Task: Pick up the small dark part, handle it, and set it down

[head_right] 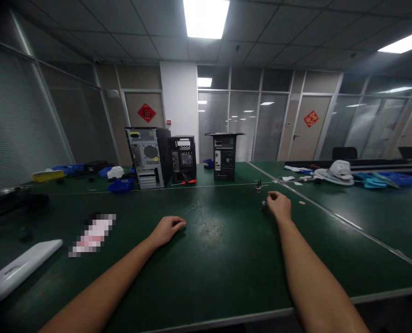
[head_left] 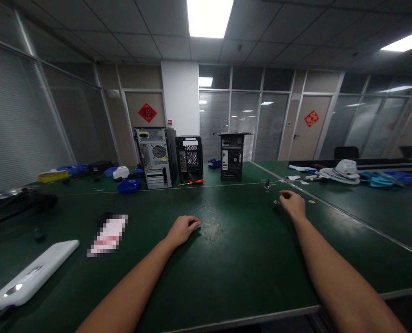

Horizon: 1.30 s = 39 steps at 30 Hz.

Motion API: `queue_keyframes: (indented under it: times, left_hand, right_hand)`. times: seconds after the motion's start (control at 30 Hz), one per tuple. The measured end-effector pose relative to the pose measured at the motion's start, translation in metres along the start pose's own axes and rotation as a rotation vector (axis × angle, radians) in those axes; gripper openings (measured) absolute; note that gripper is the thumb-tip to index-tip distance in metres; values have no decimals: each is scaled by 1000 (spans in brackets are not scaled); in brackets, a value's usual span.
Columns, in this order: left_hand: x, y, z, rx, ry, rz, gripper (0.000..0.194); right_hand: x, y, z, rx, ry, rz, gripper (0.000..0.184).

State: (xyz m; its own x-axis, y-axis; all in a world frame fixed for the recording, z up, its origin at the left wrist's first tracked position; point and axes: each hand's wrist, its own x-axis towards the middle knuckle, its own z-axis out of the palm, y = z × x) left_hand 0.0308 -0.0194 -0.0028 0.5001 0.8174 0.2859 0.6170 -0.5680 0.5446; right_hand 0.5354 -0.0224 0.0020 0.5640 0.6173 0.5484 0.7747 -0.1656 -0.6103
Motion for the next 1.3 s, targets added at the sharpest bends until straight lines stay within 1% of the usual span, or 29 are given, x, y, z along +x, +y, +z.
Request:
queue_keyframes:
  times: [0.1,0.23,0.3,0.63,0.8,1.0,1.13,1.3]
  left_hand:
    - [-1,1,-1,-4,1,5,37]
    - [-1,2,-1,-11,-2,0,37]
    - [0,3,-1,-11,-10,-8,37]
    - [0,3,-1,-9,-18,-16,36]
    - [-1,4,-2,-12,-19,-17,37]
    - [-1,3,-1,13,-25,-26,36]
    - [-1,1,-1,7,-28,-20,37]
    - [-1,1,-1,-8,-29,-14,38]
  right_hand:
    - [1,6,-1,16,-48,8,31]
    - [1,9,2,-14,-167,10,34]
    - [1,10,4,-29,-204,1,33]
    - [-2,16,12,65,-188,50,37]
    - [-2,20,16,95,-154,18,38]
    - [-2,21,21,86,-202,-4,35]
    - [-2,22,22,143,-179,37,36]
    - [-3,18,21,227,-241,101,36]
